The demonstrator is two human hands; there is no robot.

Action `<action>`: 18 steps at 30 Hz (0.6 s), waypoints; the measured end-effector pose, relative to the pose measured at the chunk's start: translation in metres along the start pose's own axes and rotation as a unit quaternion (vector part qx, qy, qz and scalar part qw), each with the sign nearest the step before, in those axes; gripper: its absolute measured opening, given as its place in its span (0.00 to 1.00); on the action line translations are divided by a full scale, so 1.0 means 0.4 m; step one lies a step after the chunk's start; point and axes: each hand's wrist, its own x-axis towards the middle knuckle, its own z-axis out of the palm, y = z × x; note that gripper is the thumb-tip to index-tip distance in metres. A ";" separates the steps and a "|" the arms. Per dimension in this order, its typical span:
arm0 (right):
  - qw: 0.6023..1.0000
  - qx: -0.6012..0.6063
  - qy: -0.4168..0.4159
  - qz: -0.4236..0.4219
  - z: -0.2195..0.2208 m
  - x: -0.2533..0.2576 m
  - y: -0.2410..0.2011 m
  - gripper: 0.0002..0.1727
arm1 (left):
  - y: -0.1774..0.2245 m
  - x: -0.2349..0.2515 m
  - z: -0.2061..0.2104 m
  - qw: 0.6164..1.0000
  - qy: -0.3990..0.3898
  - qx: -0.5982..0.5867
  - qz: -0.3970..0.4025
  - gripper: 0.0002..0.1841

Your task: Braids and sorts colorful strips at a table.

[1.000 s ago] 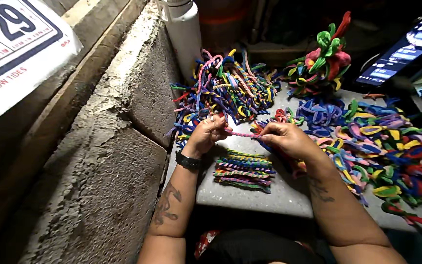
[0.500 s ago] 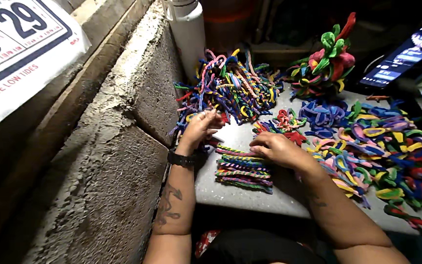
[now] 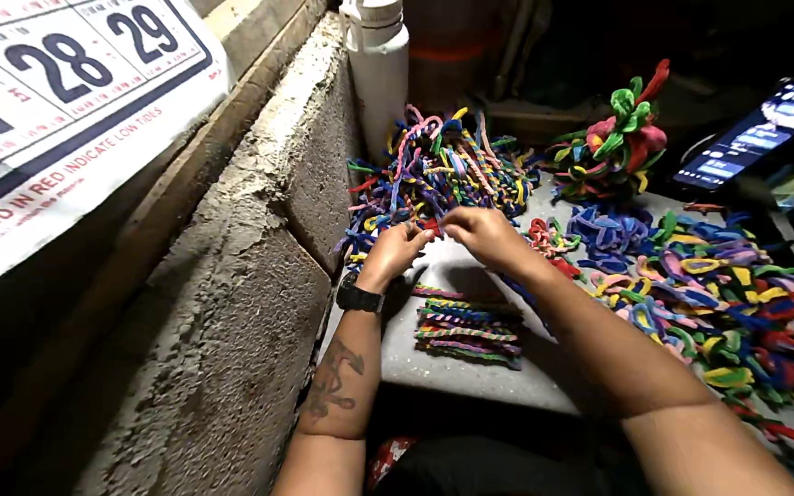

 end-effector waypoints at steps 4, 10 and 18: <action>0.981 -0.117 0.066 -0.142 0.048 0.149 -0.005 0.18 | -0.017 0.020 -0.001 0.999 0.014 0.041 0.006 0.16; 0.944 -0.248 -0.034 -0.215 0.047 0.272 -0.045 0.15 | -0.029 0.044 0.004 0.995 0.021 0.098 0.017 0.15; 0.944 0.191 0.234 -0.130 -0.080 0.200 -0.036 0.12 | -0.009 0.025 0.010 0.996 0.022 -0.070 0.051 0.19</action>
